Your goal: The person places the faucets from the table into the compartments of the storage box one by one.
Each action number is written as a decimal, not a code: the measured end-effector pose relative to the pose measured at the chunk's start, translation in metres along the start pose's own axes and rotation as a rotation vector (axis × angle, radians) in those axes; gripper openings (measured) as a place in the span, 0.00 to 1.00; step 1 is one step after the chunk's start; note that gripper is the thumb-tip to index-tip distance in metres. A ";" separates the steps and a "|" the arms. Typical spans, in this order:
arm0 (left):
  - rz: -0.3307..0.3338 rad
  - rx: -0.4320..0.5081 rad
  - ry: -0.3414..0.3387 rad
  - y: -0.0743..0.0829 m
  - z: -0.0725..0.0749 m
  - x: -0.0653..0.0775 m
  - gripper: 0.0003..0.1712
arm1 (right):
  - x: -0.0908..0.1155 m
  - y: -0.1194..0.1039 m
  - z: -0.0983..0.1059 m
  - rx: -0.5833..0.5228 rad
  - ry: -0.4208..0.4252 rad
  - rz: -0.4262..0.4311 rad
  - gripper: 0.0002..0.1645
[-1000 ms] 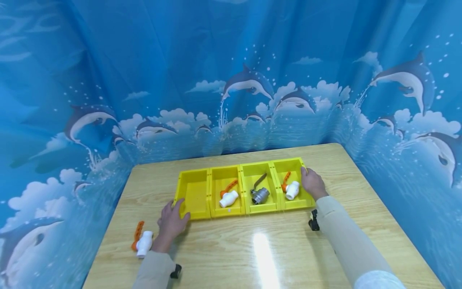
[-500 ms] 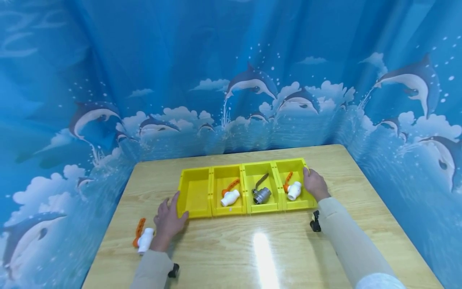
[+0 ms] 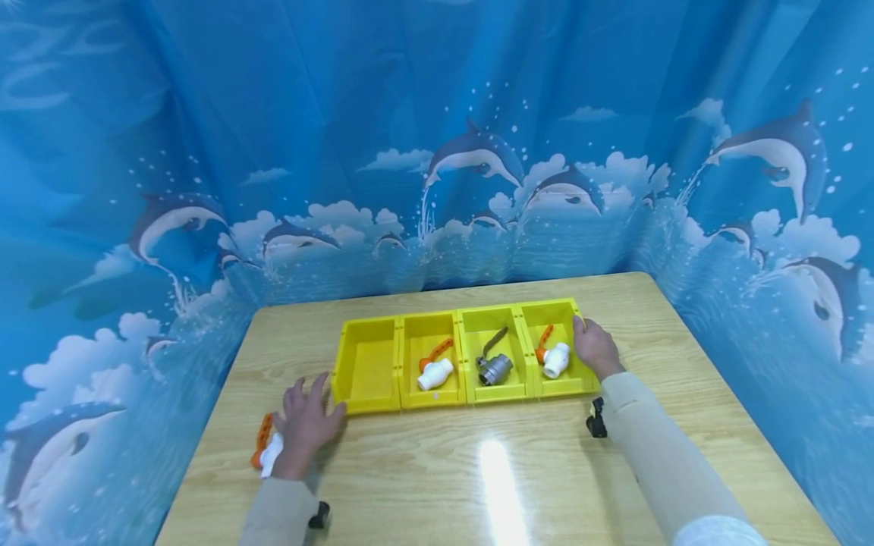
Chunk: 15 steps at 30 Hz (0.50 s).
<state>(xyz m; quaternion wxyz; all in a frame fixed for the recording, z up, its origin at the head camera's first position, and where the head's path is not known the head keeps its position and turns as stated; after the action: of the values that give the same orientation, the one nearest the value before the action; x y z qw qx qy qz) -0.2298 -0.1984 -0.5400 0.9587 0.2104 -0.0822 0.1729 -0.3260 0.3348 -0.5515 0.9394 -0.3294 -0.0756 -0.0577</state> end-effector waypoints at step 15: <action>0.067 -0.048 -0.034 -0.014 -0.004 0.001 0.47 | 0.000 -0.001 0.001 -0.008 -0.007 -0.008 0.48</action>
<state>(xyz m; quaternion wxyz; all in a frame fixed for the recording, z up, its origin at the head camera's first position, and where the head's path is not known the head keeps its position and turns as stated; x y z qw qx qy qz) -0.2232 -0.2086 -0.5482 0.9556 0.1873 -0.1095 0.1993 -0.3258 0.3349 -0.5502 0.9375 -0.3332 -0.0801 -0.0609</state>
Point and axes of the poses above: each hand's wrist, its own x-axis away from the middle knuckle, its own z-axis out of the back of the hand, y = z × x, the point moved 5 cm from there along -x, towards the middle knuckle, and after that the axes turned 10 degrees about z, right-handed, at the moved point
